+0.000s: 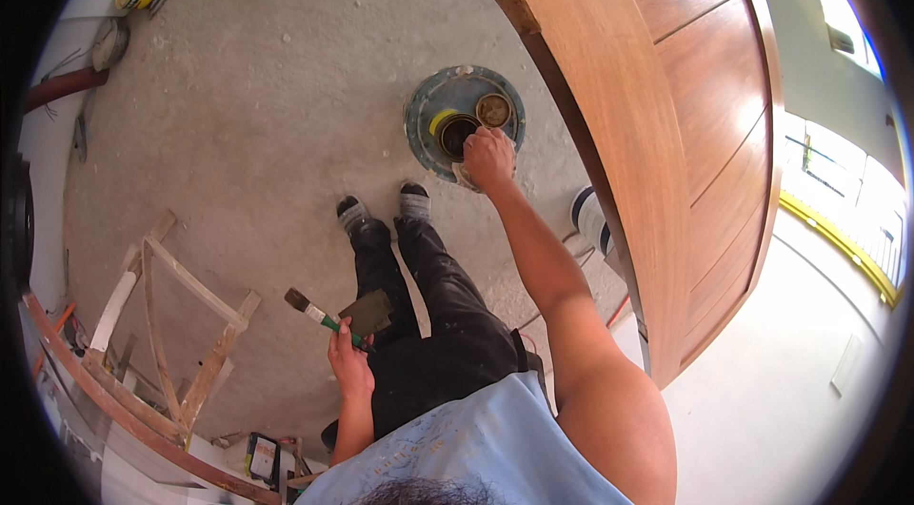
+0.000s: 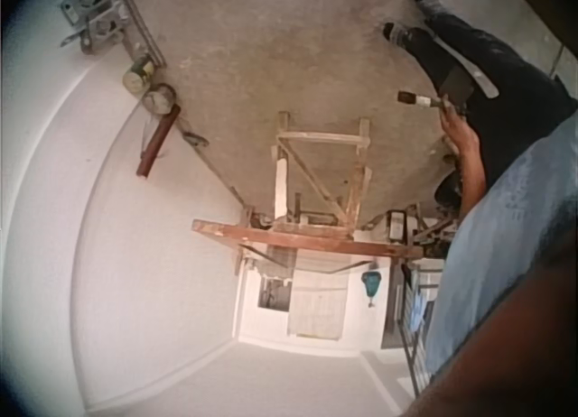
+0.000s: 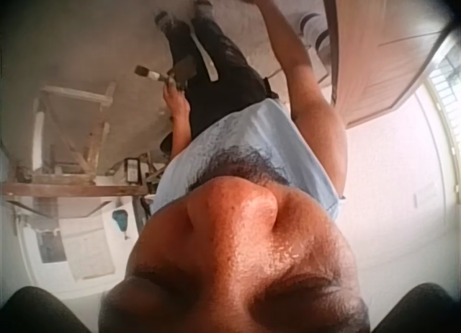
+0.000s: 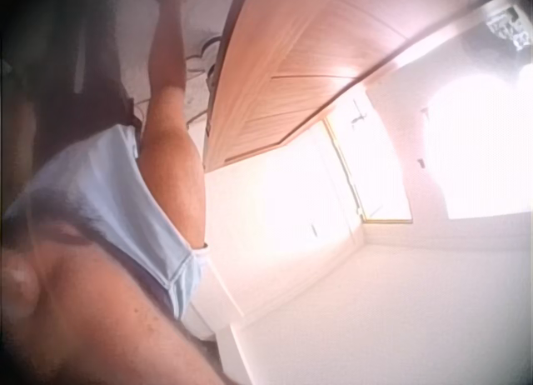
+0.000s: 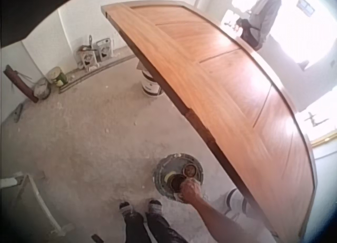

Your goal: The person wipes a large wooden door with a white cloth while holding a spray gun, then uses a paintbrush to apply a dark finish to the door's grooves. The person works in a workshop environment with another individual present.

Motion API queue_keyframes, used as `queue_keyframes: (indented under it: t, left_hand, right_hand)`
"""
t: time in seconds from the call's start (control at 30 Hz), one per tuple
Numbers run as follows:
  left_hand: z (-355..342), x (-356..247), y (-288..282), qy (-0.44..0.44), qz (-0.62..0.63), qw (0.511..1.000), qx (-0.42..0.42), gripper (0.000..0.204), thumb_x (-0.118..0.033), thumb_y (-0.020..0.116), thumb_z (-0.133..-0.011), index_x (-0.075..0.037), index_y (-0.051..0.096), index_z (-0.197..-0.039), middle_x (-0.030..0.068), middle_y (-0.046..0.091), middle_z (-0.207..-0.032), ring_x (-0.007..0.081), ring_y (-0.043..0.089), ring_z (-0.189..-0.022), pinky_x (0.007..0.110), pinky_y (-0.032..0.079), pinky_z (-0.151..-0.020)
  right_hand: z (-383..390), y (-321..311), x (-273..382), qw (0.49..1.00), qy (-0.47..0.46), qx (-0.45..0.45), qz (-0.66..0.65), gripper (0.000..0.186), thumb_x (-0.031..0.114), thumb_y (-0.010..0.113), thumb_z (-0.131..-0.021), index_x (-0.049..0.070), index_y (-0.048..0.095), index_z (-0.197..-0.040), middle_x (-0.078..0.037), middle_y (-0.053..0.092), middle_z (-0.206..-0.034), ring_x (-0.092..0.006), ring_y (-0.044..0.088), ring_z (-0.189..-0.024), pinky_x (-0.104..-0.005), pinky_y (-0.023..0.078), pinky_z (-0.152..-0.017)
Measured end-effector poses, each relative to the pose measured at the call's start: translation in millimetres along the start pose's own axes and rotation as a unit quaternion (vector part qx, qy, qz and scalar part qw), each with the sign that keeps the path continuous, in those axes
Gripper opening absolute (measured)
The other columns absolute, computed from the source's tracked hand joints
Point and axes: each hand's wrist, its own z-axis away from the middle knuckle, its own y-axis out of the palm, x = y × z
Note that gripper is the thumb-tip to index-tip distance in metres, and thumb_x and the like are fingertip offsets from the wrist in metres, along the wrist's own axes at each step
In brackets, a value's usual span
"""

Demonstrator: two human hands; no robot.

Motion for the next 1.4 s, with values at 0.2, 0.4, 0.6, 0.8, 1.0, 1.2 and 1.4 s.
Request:
queue_keyframes:
  t: [0.2, 0.4, 0.6, 0.8, 1.0, 1.2, 1.4]
  left_hand:
    - [-3, 8, -8, 0.006, -0.002, 1.000, -0.001, 0.040, -0.038, 0.065, -0.101, -0.007, 0.061, -0.127, 0.0067, 0.062, -0.115, 0.0189, 0.060, -0.101, 0.037, 0.051, -0.087]
    - [1, 3, -1, 0.004, -0.005, 1.000, -0.006, 0.040, -0.038, 0.065, -0.100, -0.007, 0.061, -0.125, 0.0073, 0.061, -0.114, 0.0201, 0.061, -0.101, 0.037, 0.051, -0.085]
    - [4, -2, 1, 0.008, -0.016, 1.000, -0.003, 0.041, -0.037, 0.064, -0.102, -0.004, 0.060, -0.125, 0.0081, 0.059, -0.117, 0.0190, 0.059, -0.100, 0.036, 0.052, -0.085]
    - [7, -4, 2, 0.017, -0.009, 1.000, 0.000, 0.041, -0.038, 0.063, -0.102, -0.003, 0.060, -0.125, 0.0076, 0.059, -0.116, 0.0183, 0.058, -0.099, 0.037, 0.052, -0.086]
    - [7, 0, 2, 0.017, 0.007, 1.000, 0.000, 0.040, -0.038, 0.063, -0.102, -0.004, 0.060, -0.125, 0.0072, 0.059, -0.118, 0.0177, 0.058, -0.100, 0.037, 0.051, -0.088]
    - [4, 5, -1, 0.005, 0.009, 1.000, 0.007, 0.039, -0.036, 0.063, -0.103, -0.004, 0.060, -0.127, 0.0066, 0.059, -0.120, 0.0181, 0.059, -0.106, 0.037, 0.051, -0.090]
    - [5, 2, 2, 0.007, 0.013, 1.000, -0.003, 0.038, -0.035, 0.063, -0.103, -0.006, 0.061, -0.126, 0.0061, 0.060, -0.119, 0.0176, 0.059, -0.106, 0.037, 0.051, -0.090]
  right_hand:
    - [-8, -1, 2, 0.993, 0.024, -0.106, -0.039, 0.018, 0.019, 0.066, -0.090, 0.008, 0.076, -0.079, -0.009, 0.066, -0.087, -0.0334, 0.061, -0.091, -0.0455, 0.049, -0.084]
    - [-3, -10, 10, 0.993, 0.015, -0.015, -0.114, 0.018, 0.018, 0.064, -0.089, 0.008, 0.073, -0.077, -0.008, 0.067, -0.090, -0.0312, 0.061, -0.094, -0.0441, 0.049, -0.084]
    - [-2, -16, 7, 0.998, 0.034, -0.023, 0.044, 0.018, 0.017, 0.064, -0.088, 0.006, 0.075, -0.080, -0.009, 0.066, -0.090, -0.0308, 0.060, -0.096, -0.0445, 0.047, -0.086]
    - [-5, -15, 10, 0.992, 0.029, -0.088, -0.081, 0.015, 0.017, 0.065, -0.086, 0.008, 0.072, -0.075, -0.008, 0.064, -0.086, -0.0294, 0.060, -0.093, -0.0440, 0.047, -0.084]
    - [0, -2, -3, 0.999, 0.009, 0.045, 0.011, 0.016, 0.018, 0.065, -0.089, 0.009, 0.078, -0.090, -0.009, 0.065, -0.090, -0.0315, 0.060, -0.095, -0.0452, 0.047, -0.087]
    - [-8, -14, 5, 0.996, 0.025, -0.088, 0.006, 0.017, 0.014, 0.063, -0.089, 0.009, 0.073, -0.077, -0.006, 0.065, -0.089, -0.0306, 0.062, -0.095, -0.0438, 0.047, -0.088]
    - [-5, -2, -7, 0.996, 0.009, -0.037, -0.086, 0.014, 0.016, 0.064, -0.089, 0.010, 0.074, -0.081, -0.006, 0.064, -0.090, -0.0299, 0.060, -0.097, -0.0449, 0.046, -0.089]
